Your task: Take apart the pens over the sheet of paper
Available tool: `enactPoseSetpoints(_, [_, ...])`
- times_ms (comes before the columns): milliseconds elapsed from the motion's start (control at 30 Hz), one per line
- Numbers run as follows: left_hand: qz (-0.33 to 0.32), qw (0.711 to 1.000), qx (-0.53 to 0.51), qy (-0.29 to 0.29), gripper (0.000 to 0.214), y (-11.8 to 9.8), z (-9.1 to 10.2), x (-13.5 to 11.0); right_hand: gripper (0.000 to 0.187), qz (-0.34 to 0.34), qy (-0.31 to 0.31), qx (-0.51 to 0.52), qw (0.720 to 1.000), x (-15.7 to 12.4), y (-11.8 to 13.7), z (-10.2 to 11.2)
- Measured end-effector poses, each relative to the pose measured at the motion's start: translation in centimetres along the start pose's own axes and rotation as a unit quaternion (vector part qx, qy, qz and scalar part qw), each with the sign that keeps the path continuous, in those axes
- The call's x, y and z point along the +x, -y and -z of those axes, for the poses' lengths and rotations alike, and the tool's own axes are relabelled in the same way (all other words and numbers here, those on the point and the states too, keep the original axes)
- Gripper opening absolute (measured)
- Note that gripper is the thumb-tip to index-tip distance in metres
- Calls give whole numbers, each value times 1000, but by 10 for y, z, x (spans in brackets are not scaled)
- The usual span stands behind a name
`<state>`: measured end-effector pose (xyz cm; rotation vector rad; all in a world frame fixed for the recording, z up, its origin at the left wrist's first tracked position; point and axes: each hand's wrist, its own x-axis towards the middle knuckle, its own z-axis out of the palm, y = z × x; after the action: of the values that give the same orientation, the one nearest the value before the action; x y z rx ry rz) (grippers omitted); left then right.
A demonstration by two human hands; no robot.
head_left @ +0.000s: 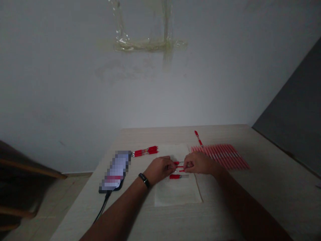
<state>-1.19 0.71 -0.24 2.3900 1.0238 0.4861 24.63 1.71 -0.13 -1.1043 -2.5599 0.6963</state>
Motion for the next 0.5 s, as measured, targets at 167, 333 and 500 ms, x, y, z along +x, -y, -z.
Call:
enactPoseSetpoints(167, [-2,1000,12,11,10,-1,0,0,16,-20,14,-13,1000,-1,1,2])
enactPoseSetpoints(333, [3,1000,20,15,13,0,-2,-1,14,-24,14,-33,999,-1,6,3])
enactPoseSetpoints(500, [16,1000,17,12,12,-1,-1,0,7,-24,-12,-26,999,1,8,2])
